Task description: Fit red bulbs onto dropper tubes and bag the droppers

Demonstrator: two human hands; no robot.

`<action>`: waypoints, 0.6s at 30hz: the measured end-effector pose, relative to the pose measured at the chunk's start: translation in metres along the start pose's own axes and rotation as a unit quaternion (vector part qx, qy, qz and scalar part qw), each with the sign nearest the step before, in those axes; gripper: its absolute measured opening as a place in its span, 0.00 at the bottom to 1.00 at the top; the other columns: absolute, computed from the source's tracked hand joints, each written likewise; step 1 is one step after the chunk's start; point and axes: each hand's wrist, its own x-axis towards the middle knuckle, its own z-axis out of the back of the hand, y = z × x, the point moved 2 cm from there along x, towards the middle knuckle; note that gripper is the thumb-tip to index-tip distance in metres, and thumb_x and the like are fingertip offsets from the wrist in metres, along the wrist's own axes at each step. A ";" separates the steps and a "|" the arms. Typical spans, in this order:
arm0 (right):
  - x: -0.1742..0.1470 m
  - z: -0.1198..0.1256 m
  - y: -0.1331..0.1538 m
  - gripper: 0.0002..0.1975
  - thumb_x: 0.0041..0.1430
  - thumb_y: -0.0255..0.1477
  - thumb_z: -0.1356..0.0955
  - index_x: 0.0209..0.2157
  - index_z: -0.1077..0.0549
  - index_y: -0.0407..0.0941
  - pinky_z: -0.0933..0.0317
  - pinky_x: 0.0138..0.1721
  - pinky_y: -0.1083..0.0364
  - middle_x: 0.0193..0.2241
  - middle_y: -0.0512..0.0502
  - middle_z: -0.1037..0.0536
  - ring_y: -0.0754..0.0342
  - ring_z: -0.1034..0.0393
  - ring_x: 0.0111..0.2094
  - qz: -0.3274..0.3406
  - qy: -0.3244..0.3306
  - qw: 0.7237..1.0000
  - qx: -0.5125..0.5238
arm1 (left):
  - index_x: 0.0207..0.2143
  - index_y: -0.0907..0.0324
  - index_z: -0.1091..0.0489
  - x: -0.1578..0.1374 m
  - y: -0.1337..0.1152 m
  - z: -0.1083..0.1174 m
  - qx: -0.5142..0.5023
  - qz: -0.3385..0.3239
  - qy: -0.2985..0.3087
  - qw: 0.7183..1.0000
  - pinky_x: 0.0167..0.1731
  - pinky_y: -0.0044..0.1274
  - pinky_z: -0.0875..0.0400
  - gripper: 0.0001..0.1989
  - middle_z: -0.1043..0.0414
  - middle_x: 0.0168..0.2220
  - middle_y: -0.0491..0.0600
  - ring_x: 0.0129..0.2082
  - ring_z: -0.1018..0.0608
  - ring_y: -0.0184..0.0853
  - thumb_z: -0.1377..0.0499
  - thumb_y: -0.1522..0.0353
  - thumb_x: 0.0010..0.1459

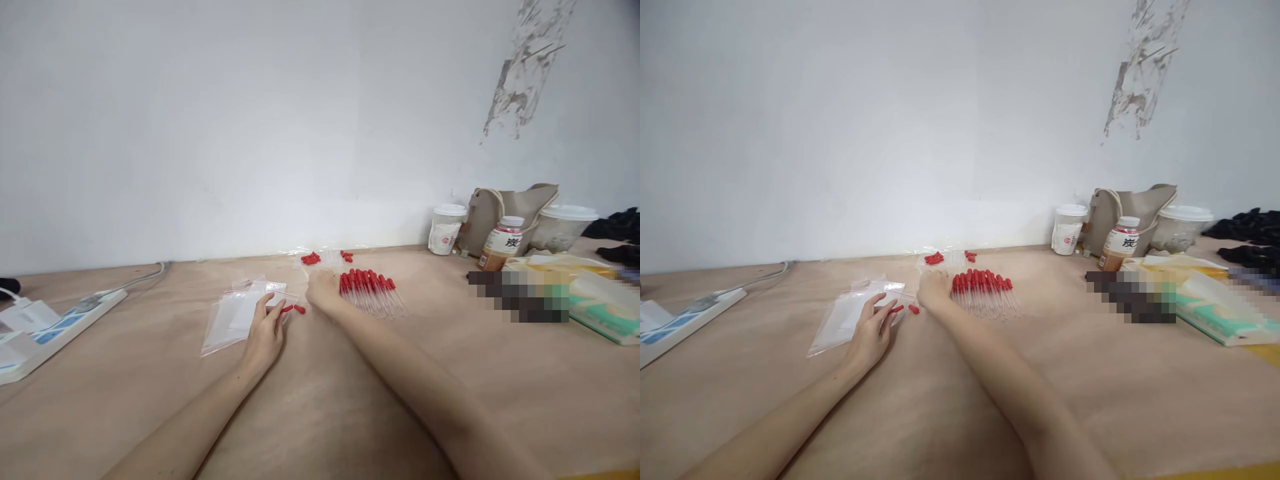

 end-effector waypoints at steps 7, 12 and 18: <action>-0.096 0.039 -0.066 0.12 0.59 0.25 0.44 0.37 0.32 0.43 0.48 0.38 0.54 0.34 0.43 0.30 0.54 0.38 0.35 0.156 -0.101 0.982 0.036 | 0.36 0.57 0.32 -0.005 -0.038 0.007 -0.051 -0.058 0.095 0.992 0.42 0.30 0.37 0.07 0.31 0.37 0.48 0.40 0.30 0.37 0.47 0.67 0.56; -0.132 0.046 -0.087 0.10 0.60 0.26 0.43 0.37 0.32 0.44 0.51 0.39 0.54 0.32 0.46 0.28 0.57 0.36 0.32 0.216 -0.096 0.970 0.055 | 0.30 0.57 0.32 -0.012 -0.065 0.006 -0.046 -0.048 0.138 0.988 0.39 0.30 0.40 0.07 0.29 0.29 0.45 0.34 0.29 0.35 0.44 0.62 0.54; -0.135 0.042 -0.078 0.09 0.59 0.29 0.41 0.31 0.31 0.45 0.53 0.40 0.54 0.27 0.50 0.25 0.59 0.36 0.26 0.189 -0.082 0.970 0.127 | 0.34 0.56 0.31 -0.015 -0.075 0.004 -0.052 -0.085 0.167 0.981 0.41 0.30 0.42 0.10 0.27 0.31 0.45 0.32 0.28 0.33 0.48 0.62 0.57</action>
